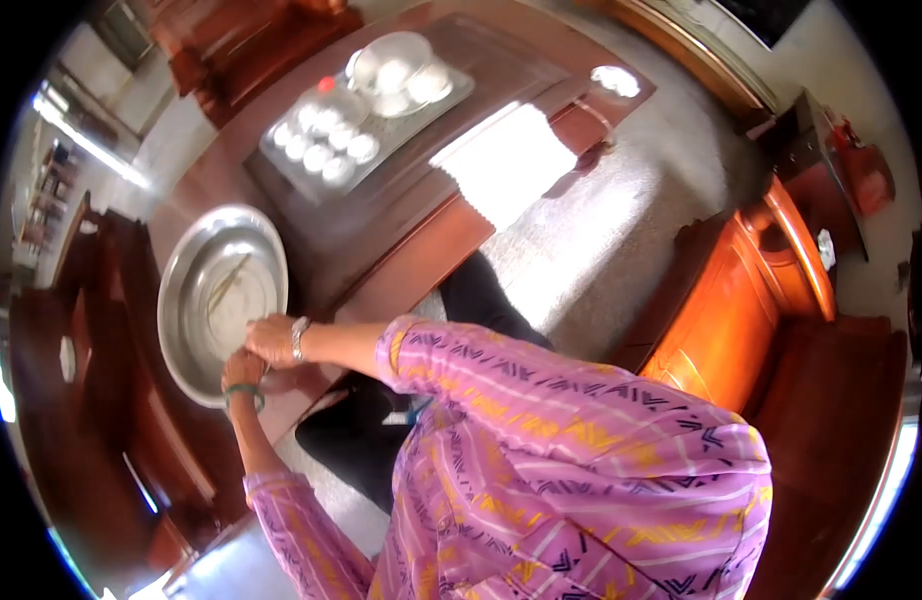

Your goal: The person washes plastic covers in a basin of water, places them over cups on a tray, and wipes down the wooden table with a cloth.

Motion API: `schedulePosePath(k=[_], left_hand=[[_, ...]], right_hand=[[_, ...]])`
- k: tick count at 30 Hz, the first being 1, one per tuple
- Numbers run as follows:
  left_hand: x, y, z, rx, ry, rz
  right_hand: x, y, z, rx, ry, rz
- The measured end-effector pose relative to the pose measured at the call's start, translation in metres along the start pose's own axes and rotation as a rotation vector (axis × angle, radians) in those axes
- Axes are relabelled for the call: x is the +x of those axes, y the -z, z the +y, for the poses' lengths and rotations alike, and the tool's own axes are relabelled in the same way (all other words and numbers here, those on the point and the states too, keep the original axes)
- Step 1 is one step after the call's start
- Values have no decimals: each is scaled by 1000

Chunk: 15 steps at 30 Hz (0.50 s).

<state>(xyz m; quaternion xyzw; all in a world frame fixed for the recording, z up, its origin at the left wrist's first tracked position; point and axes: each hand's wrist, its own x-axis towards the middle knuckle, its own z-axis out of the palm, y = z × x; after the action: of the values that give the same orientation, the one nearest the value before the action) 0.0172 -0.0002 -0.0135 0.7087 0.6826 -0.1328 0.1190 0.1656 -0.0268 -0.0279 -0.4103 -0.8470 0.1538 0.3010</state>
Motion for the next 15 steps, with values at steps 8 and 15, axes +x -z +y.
schedulePosePath(k=[8, 15], left_hand=[[3, -4, -3, -208, 63, 35], [3, -14, -7, -231, 131, 139]], right_hand=[[3, -5, -3, -29, -116, -7], [41, 8, -5, -191, -334, -445]])
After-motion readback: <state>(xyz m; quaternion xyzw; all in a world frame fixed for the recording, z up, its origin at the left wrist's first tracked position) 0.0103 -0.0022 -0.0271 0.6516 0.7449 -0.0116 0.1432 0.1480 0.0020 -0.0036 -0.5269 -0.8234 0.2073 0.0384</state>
